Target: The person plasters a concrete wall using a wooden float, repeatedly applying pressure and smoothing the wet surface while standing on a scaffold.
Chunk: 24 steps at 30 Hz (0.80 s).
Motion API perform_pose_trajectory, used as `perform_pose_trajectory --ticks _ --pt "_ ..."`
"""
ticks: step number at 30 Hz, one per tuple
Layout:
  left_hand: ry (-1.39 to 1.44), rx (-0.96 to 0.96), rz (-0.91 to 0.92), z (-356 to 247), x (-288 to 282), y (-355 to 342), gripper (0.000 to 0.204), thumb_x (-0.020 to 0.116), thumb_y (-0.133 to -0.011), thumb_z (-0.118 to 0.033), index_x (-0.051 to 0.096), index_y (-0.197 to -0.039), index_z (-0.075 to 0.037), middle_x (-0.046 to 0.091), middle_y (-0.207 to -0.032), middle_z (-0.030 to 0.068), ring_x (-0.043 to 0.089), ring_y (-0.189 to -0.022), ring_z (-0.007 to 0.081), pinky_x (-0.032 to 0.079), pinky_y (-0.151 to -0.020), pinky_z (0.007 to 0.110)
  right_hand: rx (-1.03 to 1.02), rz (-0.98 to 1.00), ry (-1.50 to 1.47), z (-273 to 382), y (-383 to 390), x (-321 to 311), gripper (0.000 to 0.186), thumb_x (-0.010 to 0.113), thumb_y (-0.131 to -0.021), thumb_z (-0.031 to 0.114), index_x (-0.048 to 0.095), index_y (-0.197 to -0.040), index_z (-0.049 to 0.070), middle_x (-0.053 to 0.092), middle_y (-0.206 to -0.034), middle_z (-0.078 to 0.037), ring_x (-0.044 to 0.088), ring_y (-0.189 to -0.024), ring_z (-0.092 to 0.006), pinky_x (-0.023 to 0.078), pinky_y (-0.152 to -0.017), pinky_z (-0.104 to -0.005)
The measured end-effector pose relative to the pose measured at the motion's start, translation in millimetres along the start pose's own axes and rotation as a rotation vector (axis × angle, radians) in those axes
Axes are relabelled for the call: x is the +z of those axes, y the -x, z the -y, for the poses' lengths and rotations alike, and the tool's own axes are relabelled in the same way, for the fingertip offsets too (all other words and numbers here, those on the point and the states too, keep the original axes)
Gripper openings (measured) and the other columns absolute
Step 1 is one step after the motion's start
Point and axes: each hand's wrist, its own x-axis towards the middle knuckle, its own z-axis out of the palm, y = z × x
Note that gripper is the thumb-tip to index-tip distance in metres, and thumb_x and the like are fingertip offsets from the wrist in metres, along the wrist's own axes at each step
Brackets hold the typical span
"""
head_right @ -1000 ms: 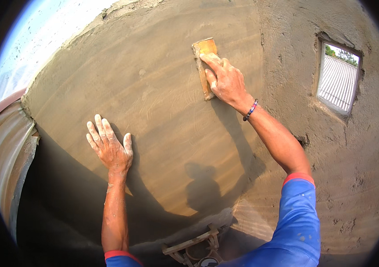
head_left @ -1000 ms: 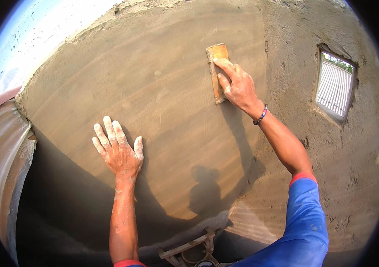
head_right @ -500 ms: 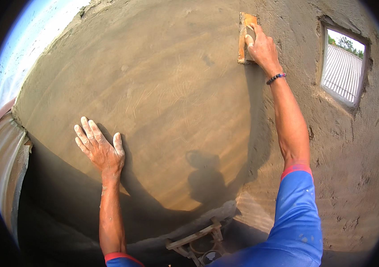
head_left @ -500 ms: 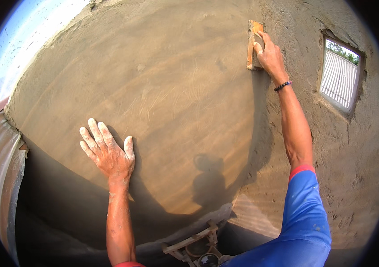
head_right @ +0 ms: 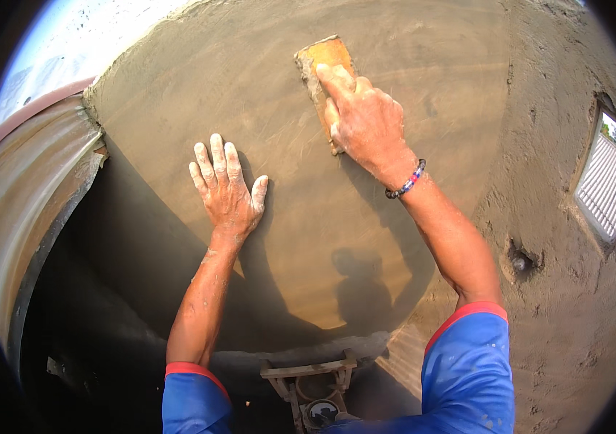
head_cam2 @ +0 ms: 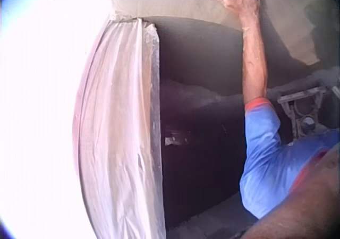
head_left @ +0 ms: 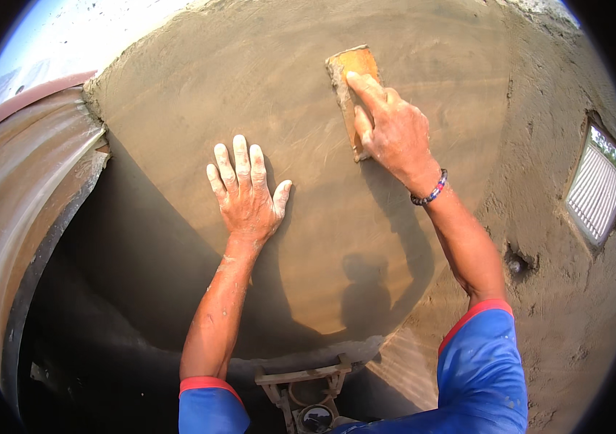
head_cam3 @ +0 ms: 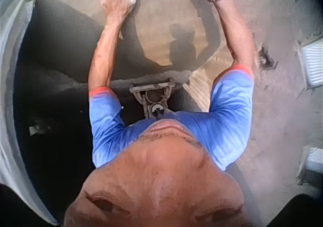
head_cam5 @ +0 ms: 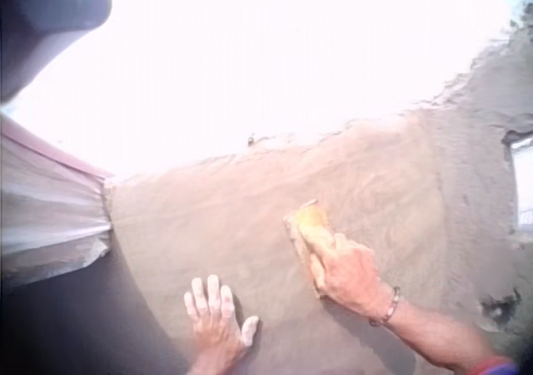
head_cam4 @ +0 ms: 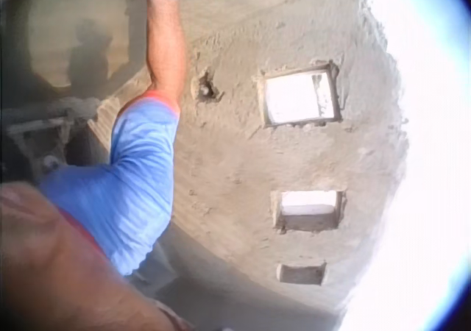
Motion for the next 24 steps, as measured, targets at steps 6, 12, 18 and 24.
perform_pose_trajectory --ticks 6,12,18,24 --pt "-0.026 -0.017 -0.007 2.9 0.6 -0.8 0.088 0.070 -0.087 -0.046 0.031 -0.153 -0.003 0.020 -0.166 0.0144 0.010 -0.154 0.0409 0.008 -0.122 0.058 -0.038 0.105 0.012 -33.0 18.9 2.6 0.055 0.066 -0.088 0.020 0.054 -0.141 0.024 0.065 -0.090 -0.014 0.066 -0.072 -0.0318 0.055 -0.057 -0.0434" --pt "-0.005 -0.016 -0.003 2.0 1.0 1.6 0.089 0.070 -0.086 -0.047 0.031 -0.153 -0.003 0.020 -0.166 0.0137 0.011 -0.153 0.0410 0.008 -0.123 0.058 -0.068 -0.024 -0.012 6.0 2.4 11.1 0.062 0.068 -0.086 0.019 0.050 -0.145 0.026 0.063 -0.088 -0.014 0.066 -0.072 -0.0324 0.056 -0.058 -0.0434" --pt "-0.018 -0.033 -0.042 -2.4 2.3 -4.3 0.089 0.068 -0.086 -0.052 0.033 -0.153 -0.006 0.020 -0.166 0.0139 0.013 -0.153 0.0412 0.008 -0.122 0.058 -0.039 0.144 -0.020 -41.8 78.0 -0.2 0.056 0.067 -0.088 0.021 0.055 -0.143 0.028 0.067 -0.103 -0.010 0.068 -0.087 -0.0302 0.057 -0.070 -0.0407" --pt "0.112 -0.059 0.031 -1.2 -8.3 1.0 0.092 0.068 -0.086 -0.053 0.029 -0.155 -0.005 0.020 -0.165 0.0156 0.014 -0.152 0.0419 0.008 -0.122 0.059 0.140 0.000 -0.168 19.9 -67.2 8.0 0.050 0.063 -0.090 0.024 0.058 -0.140 0.026 0.072 -0.105 -0.015 0.070 -0.091 -0.0348 0.056 -0.077 -0.0458"
